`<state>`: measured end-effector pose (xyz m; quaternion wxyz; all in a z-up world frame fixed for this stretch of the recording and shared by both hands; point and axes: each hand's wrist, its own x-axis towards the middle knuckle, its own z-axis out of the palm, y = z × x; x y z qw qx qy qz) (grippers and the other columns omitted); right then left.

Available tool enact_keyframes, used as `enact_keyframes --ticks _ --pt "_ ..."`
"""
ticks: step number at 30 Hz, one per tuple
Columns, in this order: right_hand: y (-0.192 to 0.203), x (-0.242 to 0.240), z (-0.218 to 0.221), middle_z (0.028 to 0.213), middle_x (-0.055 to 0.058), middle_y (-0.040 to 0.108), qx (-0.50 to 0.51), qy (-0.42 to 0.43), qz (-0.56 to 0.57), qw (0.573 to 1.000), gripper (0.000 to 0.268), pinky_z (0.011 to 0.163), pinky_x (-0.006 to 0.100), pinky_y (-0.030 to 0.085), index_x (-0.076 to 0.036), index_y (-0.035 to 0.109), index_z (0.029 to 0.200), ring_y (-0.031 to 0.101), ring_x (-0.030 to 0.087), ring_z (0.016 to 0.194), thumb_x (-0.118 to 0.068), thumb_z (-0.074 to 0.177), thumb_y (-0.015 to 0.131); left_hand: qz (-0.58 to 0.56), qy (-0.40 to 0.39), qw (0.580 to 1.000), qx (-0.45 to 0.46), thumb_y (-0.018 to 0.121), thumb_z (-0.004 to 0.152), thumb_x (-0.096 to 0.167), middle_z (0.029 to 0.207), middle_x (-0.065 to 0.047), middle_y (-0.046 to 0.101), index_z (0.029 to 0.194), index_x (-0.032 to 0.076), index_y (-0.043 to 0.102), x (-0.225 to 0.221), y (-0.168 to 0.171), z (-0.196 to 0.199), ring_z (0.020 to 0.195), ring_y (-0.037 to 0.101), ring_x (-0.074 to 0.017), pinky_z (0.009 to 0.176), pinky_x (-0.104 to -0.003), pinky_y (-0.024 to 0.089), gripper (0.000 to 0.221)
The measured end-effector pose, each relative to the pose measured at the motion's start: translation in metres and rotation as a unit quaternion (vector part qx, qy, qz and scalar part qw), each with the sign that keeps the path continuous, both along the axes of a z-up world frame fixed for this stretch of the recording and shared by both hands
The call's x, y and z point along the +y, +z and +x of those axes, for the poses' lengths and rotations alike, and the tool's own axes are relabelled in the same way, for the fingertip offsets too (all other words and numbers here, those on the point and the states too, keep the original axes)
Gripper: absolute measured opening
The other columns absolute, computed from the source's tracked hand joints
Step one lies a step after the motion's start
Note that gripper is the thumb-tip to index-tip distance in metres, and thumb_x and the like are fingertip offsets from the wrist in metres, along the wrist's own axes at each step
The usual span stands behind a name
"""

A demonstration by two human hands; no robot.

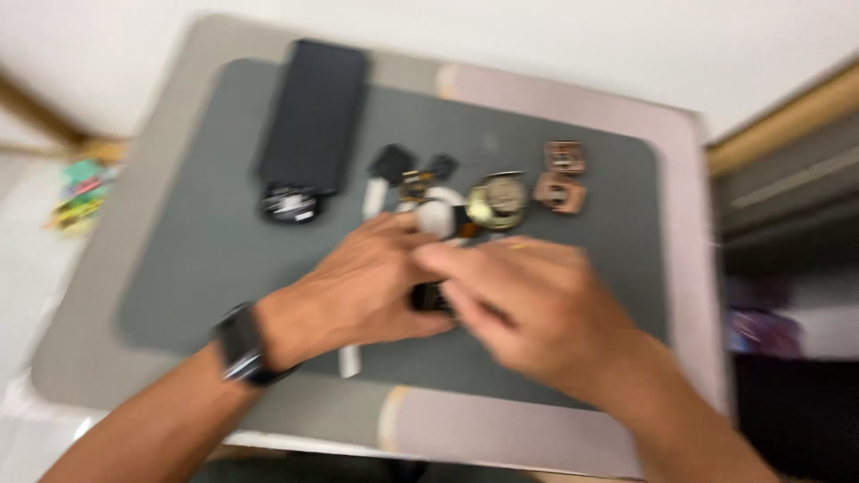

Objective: Repairing or assembling internal components of a smartwatch using a precision screwdriver and manual manipulation.

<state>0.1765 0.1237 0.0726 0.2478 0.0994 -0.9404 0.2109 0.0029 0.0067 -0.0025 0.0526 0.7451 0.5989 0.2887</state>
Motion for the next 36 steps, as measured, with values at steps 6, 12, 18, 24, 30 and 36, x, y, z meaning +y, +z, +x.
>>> enact_keyframes --ticks 6,12,18,24,30,36 --pt "-0.006 0.003 0.007 0.082 0.005 0.063 0.035 -0.005 0.011 0.999 0.024 0.067 0.038 0.048 -0.002 0.065 0.127 0.054 0.024 0.066 0.004 0.104 0.060 -0.052 0.063 0.997 -0.009 0.078 0.072 0.034 0.072 0.002 0.060 0.078 0.015 0.057 0.001 -0.007 0.005 0.079 0.055 -0.0269 0.073 -0.041 0.046 0.029" --pt "0.010 0.004 0.010 0.084 0.006 0.055 -0.017 0.020 -0.001 1.000 0.051 0.065 0.037 0.044 -0.006 0.059 0.130 0.041 0.027 0.065 0.018 0.086 0.048 0.000 0.045 0.999 0.010 0.078 0.073 0.026 0.073 0.003 0.058 0.080 0.015 0.061 0.002 0.001 0.008 0.073 0.051 -0.0251 0.066 -0.040 0.045 0.022" --pt "-0.006 0.002 0.004 0.099 0.000 0.073 0.046 -0.046 -0.015 0.998 0.037 0.057 0.034 0.047 -0.008 0.060 0.124 0.052 0.020 0.059 0.014 0.094 0.061 0.033 -0.003 0.998 0.046 0.075 0.088 0.038 0.091 -0.007 0.063 0.087 0.011 0.058 0.001 0.004 0.010 0.075 0.055 -0.0295 0.068 -0.044 0.046 0.032" --pt "-0.010 0.006 0.008 0.091 0.002 0.074 0.043 -0.046 -0.017 0.998 0.033 0.063 0.037 0.050 -0.008 0.061 0.128 0.062 0.021 0.066 0.006 0.100 0.067 -0.027 0.046 0.998 0.045 0.076 0.089 0.044 0.075 -0.005 0.060 0.080 0.014 0.053 -0.001 -0.002 0.013 0.069 0.057 -0.0274 0.063 -0.045 0.050 0.039" --pt "0.001 0.004 0.010 0.099 0.011 0.069 -0.003 0.031 -0.061 0.998 0.050 0.078 0.039 0.054 -0.005 0.057 0.136 0.066 0.028 0.086 0.018 0.092 0.049 0.042 0.024 0.998 0.032 0.072 0.081 0.020 0.081 -0.003 0.060 0.089 0.011 0.058 0.001 -0.003 0.010 0.073 0.055 -0.0248 0.059 -0.041 0.049 0.018" --pt "-0.011 0.009 0.008 0.089 -0.001 0.069 0.037 -0.029 -0.002 0.999 0.026 0.070 0.035 0.050 -0.011 0.065 0.125 0.059 0.020 0.070 0.001 0.102 0.063 -0.018 0.030 0.999 -0.002 0.077 0.089 0.042 0.083 -0.003 0.062 0.089 0.014 0.060 -0.002 0.003 0.009 0.079 0.058 -0.0273 0.070 -0.043 0.048 0.032"
